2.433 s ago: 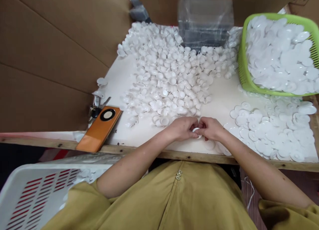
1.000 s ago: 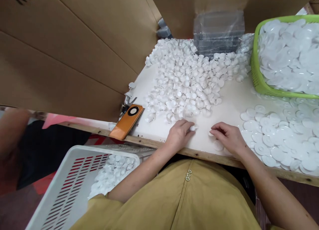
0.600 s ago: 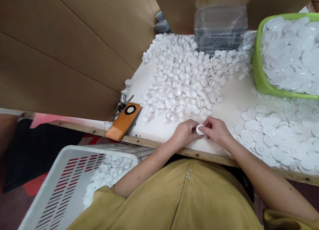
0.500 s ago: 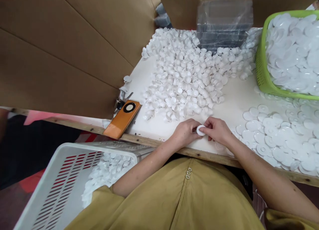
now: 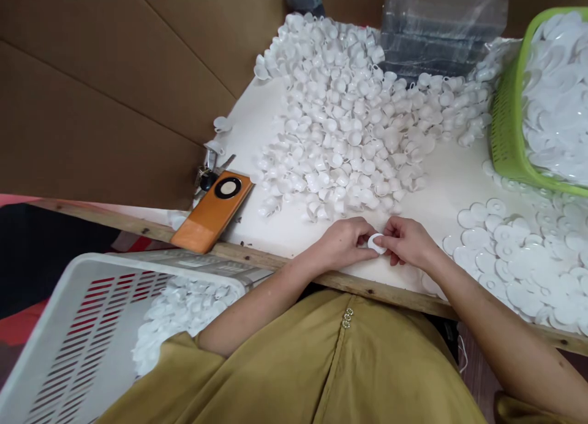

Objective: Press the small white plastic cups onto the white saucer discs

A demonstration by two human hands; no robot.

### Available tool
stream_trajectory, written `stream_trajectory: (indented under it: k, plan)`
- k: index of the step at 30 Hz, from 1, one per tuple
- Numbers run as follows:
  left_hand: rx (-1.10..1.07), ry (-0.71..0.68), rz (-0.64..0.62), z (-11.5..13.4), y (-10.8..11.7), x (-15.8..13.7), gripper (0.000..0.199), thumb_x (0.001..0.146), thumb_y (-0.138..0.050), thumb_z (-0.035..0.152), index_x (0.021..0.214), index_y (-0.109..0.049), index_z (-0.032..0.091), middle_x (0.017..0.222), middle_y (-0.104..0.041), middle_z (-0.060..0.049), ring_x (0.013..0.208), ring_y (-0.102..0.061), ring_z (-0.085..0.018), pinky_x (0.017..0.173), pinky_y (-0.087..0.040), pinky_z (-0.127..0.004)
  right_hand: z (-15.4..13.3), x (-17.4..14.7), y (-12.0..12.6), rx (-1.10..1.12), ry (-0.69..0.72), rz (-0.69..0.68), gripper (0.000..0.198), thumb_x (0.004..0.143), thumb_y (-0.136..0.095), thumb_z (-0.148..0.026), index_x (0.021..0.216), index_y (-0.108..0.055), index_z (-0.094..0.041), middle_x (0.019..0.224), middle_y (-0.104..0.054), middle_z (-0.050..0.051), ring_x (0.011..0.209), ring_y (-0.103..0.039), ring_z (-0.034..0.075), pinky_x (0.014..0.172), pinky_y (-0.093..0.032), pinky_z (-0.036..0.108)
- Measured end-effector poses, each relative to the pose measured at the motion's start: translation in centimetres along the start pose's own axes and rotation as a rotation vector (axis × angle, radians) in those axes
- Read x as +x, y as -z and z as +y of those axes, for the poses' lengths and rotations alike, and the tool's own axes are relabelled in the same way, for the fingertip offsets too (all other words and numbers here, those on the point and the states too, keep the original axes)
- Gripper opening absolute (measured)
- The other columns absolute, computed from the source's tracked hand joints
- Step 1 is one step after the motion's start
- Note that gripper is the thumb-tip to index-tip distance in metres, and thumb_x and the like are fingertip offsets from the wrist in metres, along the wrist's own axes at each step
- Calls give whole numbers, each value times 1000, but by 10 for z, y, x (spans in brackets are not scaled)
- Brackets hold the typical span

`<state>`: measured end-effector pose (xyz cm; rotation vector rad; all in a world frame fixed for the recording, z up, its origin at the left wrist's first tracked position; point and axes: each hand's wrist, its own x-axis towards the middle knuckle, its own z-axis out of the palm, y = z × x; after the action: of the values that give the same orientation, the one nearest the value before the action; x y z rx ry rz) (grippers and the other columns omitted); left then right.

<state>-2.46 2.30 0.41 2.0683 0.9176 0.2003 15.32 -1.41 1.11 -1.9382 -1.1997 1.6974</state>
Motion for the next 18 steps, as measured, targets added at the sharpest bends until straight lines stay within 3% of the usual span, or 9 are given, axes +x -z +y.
stream_trajectory:
  k: [7, 10, 13, 16, 18]
  plan:
    - [1, 105, 33, -2, -6, 2, 27, 78, -67, 36, 96, -62, 16, 83, -65, -3, 72, -59, -16, 63, -42, -25, -8, 3, 4, -105, -28, -7, 24, 72, -70, -31, 71, -48, -21, 48, -60, -3, 37, -54, 11, 35, -38, 19]
    - [14, 99, 13, 0, -9, 7, 23, 76, -68, 35, 90, -61, 18, 78, -65, -1, 68, -58, -15, 61, -41, -25, -8, 2, 1, -88, -28, 14, 24, 73, -69, -29, 74, -46, -21, 48, -60, -3, 36, -54, 12, 33, -35, 18]
    - [-33, 103, 29, 8, -7, 6, 15, 76, -66, 32, 82, -61, 19, 70, -62, 2, 65, -57, -14, 59, -40, -23, -3, -3, -6, -58, 68, 27, 26, 75, -68, -36, 75, -46, -21, 49, -59, -4, 36, -53, 11, 34, -36, 19]
    - [-132, 122, 52, 10, 13, -22, 11, 75, -62, 28, 81, -60, 19, 70, -61, 3, 67, -56, -13, 60, -40, -22, 8, -13, -4, -26, 235, -4, 28, 78, -64, -45, 81, -51, -21, 56, -61, -3, 41, -55, 12, 41, -41, 22]
    - [-148, 171, -3, -1, 39, -63, 12, 75, -60, 30, 82, -61, 20, 73, -62, 2, 68, -56, -13, 62, -40, -22, 18, -21, 12, -74, 318, 102, 27, 80, -61, -47, 85, -56, -21, 65, -64, -1, 48, -58, 13, 47, -45, 24]
